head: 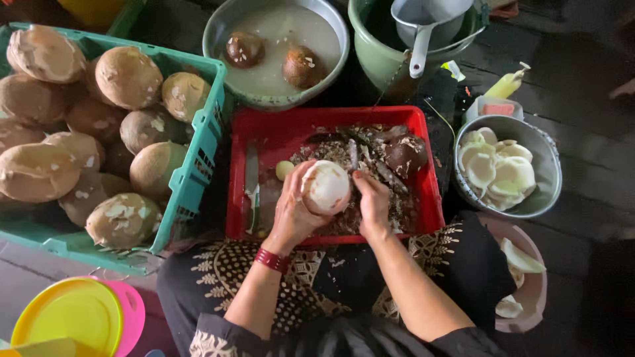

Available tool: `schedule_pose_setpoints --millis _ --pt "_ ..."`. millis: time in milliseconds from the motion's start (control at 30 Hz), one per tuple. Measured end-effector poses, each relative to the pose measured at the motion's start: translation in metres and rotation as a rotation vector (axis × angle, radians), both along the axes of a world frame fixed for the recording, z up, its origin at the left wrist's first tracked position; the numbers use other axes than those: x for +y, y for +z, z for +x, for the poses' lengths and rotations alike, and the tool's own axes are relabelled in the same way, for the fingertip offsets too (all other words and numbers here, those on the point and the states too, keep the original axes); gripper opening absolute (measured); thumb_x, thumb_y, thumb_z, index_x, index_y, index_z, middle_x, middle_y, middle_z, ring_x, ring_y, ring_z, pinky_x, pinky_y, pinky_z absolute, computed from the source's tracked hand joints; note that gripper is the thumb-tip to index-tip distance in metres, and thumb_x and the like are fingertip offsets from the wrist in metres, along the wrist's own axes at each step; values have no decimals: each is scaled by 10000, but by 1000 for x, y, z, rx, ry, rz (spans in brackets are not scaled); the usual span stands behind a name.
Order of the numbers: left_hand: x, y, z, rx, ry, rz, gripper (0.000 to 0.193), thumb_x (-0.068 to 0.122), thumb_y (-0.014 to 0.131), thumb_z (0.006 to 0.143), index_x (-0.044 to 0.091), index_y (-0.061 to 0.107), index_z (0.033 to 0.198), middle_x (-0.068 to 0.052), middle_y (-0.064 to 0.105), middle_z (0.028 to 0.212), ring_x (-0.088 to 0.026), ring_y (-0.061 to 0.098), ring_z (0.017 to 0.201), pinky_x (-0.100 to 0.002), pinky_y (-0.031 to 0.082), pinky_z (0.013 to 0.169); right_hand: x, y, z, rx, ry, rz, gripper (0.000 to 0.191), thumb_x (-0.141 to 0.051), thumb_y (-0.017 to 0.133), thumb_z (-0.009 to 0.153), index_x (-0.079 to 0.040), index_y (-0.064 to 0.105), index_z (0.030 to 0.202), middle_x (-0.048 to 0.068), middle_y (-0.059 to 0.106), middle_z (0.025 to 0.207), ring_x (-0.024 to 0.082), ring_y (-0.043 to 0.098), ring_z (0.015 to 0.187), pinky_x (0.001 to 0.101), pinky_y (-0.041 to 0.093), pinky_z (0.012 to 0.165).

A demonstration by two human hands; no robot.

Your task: The person sits on the floor and scrapes the outer husk off coconuts with a knife over a red tray, rotating each coconut to remove the brown skin. Peeled white coconut pieces are placed into a metal bowl beside the tray, and husk debris accumulates in the tray.

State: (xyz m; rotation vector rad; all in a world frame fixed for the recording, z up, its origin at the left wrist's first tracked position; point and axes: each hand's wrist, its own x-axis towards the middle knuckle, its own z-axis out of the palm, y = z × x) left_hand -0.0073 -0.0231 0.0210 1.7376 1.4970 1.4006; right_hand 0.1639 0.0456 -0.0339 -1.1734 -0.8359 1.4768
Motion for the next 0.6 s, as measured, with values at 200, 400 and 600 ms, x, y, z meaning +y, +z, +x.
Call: schedule_pose_setpoints --millis 200,400,600 --pt "2 -18 4 56 74 -234 1119 149 1000 418 162 483 1410 -160 503 1348 -363 502 1296 -440 472 1086 3 -4 4 -90 15 -80 267 -186 675 933 -22 776 1117 72 756 1164 153 650 1121 307 443 1023" --pt "7 -17 -9 139 37 -205 1145 181 974 462 169 483 1496 -220 368 1580 -426 423 1396 -448 470 1015 7 -9 7 8 9 -1 291 -192 638 939 -29 783 1132 72 777 1168 154 655 1138 303 428 1058" --pt "0 -19 -9 -3 63 -278 1207 126 1028 389 116 416 1430 -148 527 1338 -398 488 1289 -421 423 1116 -1 -4 4 -56 55 2 278 -176 659 929 -22 781 1126 84 786 1133 173 676 1099 310 447 1037"
